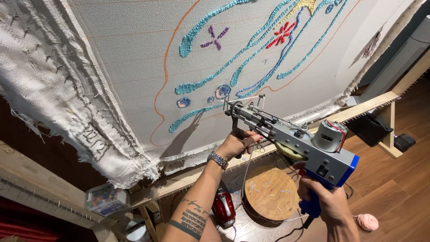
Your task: Use a tufting gun to apply yarn to a canvas frame for creating a custom rug.
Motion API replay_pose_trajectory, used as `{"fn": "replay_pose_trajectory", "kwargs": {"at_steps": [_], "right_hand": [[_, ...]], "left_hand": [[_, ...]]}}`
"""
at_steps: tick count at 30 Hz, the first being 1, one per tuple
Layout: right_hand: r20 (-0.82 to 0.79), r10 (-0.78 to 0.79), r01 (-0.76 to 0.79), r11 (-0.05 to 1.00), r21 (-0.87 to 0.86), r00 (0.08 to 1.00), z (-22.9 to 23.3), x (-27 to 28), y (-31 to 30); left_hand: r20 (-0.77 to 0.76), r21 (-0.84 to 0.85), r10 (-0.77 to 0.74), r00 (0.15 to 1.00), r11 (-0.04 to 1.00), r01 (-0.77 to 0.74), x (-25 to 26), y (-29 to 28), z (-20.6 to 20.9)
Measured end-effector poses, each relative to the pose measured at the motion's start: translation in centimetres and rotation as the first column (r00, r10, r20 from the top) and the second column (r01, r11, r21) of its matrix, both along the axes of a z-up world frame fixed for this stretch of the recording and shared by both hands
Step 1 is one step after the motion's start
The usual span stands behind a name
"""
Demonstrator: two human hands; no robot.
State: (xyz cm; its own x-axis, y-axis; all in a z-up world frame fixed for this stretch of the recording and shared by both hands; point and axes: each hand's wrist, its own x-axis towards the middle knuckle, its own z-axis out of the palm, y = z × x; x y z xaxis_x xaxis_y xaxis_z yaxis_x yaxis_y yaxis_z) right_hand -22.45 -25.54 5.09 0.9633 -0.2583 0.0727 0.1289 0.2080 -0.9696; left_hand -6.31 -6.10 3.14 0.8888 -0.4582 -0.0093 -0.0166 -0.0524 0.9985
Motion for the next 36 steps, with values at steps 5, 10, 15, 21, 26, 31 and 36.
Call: {"fn": "replay_pose_trajectory", "kwargs": {"at_steps": [5, 10, 15, 21, 26, 31, 36], "right_hand": [[-0.005, -0.019, 0.019, 0.999, 0.03, 1.0, 0.3, -0.1, 0.5], [0.037, 0.034, -0.035, 0.999, 0.023, 0.999, 0.3, 0.3, 0.9], [0.031, 0.03, -0.03, 1.0, -0.009, 0.999, 0.3, 0.9, 1.3], [-0.055, -0.051, 0.052, 0.998, 0.032, 0.997, 1.4, 1.5, 2.7], [-0.053, -0.027, 0.031, 0.998, 0.06, 0.998, 0.6, 2.4, 2.7], [-0.047, -0.023, 0.024, 1.0, 0.015, 0.999, 1.1, 2.7, 3.0], [-0.031, -0.011, 0.012, 1.0, 0.022, 0.999, 0.9, 3.2, 3.1]], "left_hand": [[0.109, 0.088, 0.006, 0.994, 0.996, -0.015, 0.0, 0.2, 0.0], [0.114, 0.121, 0.011, 0.993, 0.992, -0.025, 0.4, 0.5, -0.6], [0.106, 0.104, 0.007, 0.994, 0.994, -0.018, 1.9, 0.5, -2.0], [0.086, 0.071, 0.044, 0.995, 0.996, -0.05, 2.8, 0.6, -2.5], [0.078, 0.05, 0.048, 0.996, 0.997, -0.052, 3.2, 1.0, -2.6], [0.073, -0.034, 0.046, 0.996, 0.998, -0.043, 3.7, 0.9, -3.0], [0.09, -0.027, 0.051, 0.995, 0.998, -0.049, 4.0, 1.1, -2.9]]}}
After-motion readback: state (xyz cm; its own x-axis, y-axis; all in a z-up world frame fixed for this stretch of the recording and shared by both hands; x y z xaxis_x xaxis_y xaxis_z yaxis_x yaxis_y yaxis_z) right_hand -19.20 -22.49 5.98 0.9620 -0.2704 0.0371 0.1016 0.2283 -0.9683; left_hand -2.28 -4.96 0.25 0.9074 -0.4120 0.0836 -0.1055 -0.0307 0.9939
